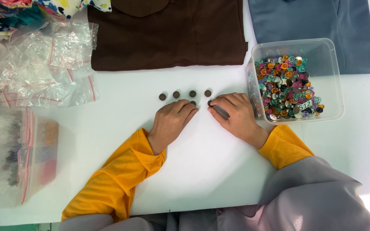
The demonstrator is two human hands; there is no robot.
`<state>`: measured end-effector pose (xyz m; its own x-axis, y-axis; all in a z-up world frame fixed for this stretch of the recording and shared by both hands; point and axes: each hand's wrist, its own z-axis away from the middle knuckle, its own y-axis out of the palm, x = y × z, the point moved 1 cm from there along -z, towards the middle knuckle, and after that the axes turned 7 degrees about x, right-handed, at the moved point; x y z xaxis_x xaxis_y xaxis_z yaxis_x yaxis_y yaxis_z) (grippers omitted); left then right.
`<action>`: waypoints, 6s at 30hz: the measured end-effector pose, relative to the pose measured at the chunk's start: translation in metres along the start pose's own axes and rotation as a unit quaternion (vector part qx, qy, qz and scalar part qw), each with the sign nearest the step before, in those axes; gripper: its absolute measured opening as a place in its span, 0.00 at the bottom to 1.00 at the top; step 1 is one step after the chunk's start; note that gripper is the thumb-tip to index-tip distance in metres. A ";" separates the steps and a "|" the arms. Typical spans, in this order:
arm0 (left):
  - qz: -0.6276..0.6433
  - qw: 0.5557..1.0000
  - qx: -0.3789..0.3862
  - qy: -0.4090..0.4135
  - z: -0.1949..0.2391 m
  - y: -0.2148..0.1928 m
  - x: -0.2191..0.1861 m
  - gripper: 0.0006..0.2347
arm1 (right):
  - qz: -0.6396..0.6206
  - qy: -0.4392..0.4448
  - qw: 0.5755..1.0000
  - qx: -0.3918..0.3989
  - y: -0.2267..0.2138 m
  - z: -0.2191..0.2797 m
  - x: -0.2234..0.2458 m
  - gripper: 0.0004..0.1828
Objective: Sorting small colorful buttons from a large container into small plastic zip-lock bags and sealing them.
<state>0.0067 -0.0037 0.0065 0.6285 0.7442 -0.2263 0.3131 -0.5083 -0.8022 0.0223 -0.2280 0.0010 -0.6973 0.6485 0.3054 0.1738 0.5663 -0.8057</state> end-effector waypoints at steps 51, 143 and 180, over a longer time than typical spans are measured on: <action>-0.036 0.925 0.377 -0.029 -0.178 0.129 -0.144 0.28 | -0.058 0.300 0.905 0.297 -0.143 0.033 -0.102 0.44; 0.048 0.972 0.229 0.020 -0.171 0.108 -0.126 0.08 | -0.161 0.322 0.924 0.128 -0.160 0.040 -0.105 0.09; 0.296 0.937 -0.167 0.073 -0.111 0.050 -0.094 0.09 | 0.065 -0.054 0.965 -0.250 -0.122 0.039 -0.037 0.05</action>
<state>0.0419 -0.1467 0.0490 0.8462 0.2328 -0.4794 0.0684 -0.9395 -0.3357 0.0003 -0.3405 0.0681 -0.7104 0.6893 0.1421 0.5598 0.6758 -0.4796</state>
